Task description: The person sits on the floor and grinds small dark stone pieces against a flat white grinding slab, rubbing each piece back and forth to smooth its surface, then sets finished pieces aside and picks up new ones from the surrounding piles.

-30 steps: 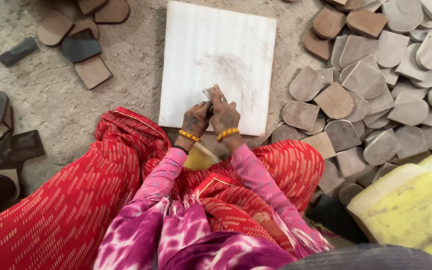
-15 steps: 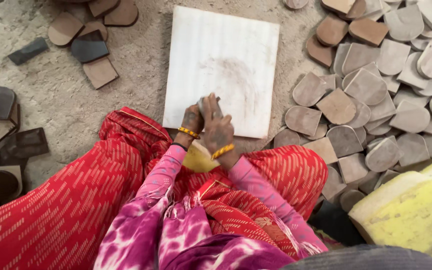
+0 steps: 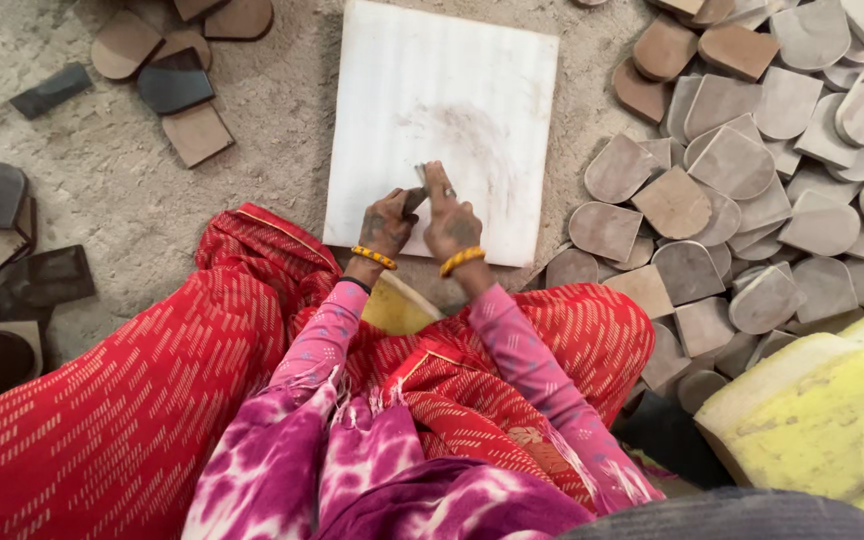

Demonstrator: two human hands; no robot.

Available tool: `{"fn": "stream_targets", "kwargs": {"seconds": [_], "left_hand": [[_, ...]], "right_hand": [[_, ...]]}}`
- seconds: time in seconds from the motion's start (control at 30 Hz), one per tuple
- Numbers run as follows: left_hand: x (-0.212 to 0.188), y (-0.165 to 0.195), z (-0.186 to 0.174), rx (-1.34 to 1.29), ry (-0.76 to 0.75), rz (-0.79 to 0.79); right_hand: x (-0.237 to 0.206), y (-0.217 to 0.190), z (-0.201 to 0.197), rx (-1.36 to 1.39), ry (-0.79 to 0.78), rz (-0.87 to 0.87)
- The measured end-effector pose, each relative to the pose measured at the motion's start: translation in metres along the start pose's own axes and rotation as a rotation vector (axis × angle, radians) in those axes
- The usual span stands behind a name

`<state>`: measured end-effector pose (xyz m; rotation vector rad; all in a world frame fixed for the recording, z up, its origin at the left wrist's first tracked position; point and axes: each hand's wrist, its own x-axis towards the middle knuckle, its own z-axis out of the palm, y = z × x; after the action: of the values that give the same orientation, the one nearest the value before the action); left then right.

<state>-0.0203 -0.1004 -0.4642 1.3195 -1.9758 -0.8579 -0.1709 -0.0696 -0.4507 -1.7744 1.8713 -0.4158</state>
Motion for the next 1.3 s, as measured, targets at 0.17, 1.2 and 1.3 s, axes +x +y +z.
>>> {"fn": "stream_targets", "kwargs": {"seconds": [0.17,1.2,1.3], "left_hand": [[-0.007,-0.023,0.021,0.062,-0.038,-0.061],[-0.001,0.013,0.005,-0.158,0.048,0.035],[0.001,0.01,0.002,-0.32,0.041,0.056]], "right_hand": [[-0.03,-0.038,-0.016,-0.129,0.162,-0.033],[0.042,0.033,0.006,0.179,0.038,-0.143],[0.04,0.021,-0.003,0.24,0.033,-0.119]]}}
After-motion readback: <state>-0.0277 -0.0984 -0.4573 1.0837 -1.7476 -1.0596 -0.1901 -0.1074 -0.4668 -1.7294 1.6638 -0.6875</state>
